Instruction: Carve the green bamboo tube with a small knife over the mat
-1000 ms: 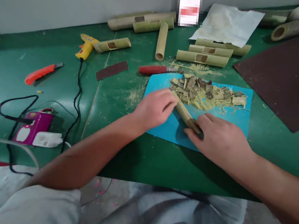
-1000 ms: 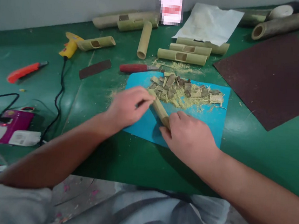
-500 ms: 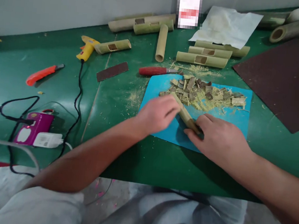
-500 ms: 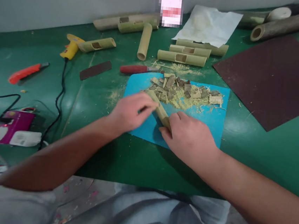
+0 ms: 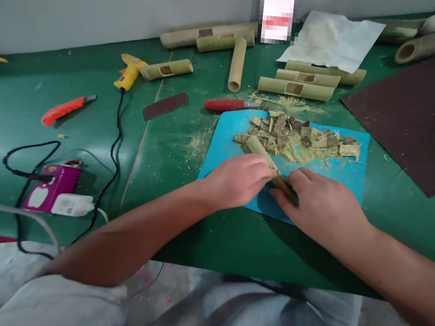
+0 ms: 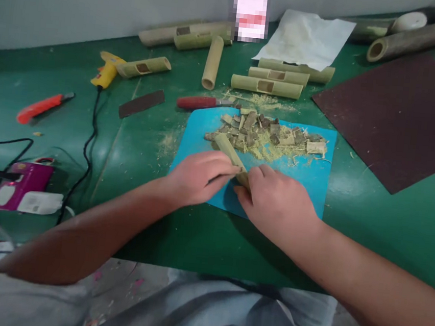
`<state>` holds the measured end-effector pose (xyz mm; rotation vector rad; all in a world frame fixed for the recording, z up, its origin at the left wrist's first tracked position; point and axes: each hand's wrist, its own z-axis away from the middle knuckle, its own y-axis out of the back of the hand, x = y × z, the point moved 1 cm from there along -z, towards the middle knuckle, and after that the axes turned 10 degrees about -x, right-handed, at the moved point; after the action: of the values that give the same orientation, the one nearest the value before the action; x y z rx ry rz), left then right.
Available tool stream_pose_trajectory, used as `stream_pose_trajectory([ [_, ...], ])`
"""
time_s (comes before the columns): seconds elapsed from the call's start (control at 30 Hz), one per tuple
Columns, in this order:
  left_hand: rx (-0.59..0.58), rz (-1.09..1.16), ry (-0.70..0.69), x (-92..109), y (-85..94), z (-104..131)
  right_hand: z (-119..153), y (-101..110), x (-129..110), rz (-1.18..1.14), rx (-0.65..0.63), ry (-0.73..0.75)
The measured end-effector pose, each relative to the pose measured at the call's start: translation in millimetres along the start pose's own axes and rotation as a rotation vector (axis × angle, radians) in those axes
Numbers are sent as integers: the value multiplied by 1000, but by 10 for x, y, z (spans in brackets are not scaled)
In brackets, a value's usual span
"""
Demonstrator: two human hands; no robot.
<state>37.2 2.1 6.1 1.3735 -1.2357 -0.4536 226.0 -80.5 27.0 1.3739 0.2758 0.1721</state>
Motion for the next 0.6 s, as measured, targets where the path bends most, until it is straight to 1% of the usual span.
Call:
stream_pose_trajectory([
  [0.1, 147, -16, 124, -55, 18, 4, 2, 5, -1, 0, 12, -9],
  [0.13, 165, -20, 137, -57, 18, 8, 2, 5, -1, -2, 11, -7],
  [0.17, 143, -17, 112, -47, 13, 11, 2, 4, -1, -5, 8, -5],
  [0.23, 40, 3, 5, -8, -9, 13, 1, 0, 3, -10, 3, -2],
  [0.27, 15, 10, -17, 7, -16, 12, 1, -3, 5, -11, 4, -5],
  [0.3, 33, 8, -5, 13, -16, 9, 2, -6, 8, -11, 8, -11],
  [0.37, 139, -10, 95, 6, -2, 5, 3, -10, 11, -12, 14, -19],
  [0.4, 173, -17, 137, 2, 5, 3, 4, -12, 11, -15, 14, -17],
  [0.43, 181, -18, 151, 3, 9, 2, 5, -14, 11, -19, 14, -12],
  [0.53, 25, 7, 35, 8, 5, -3, 6, -15, 10, -35, 13, 6],
  [0.57, 18, 10, 18, -2, 11, -3, 6, -14, 11, -37, 16, 6],
  [0.6, 63, 7, 68, -24, 22, -2, 6, -12, 12, -36, 21, 4],
])
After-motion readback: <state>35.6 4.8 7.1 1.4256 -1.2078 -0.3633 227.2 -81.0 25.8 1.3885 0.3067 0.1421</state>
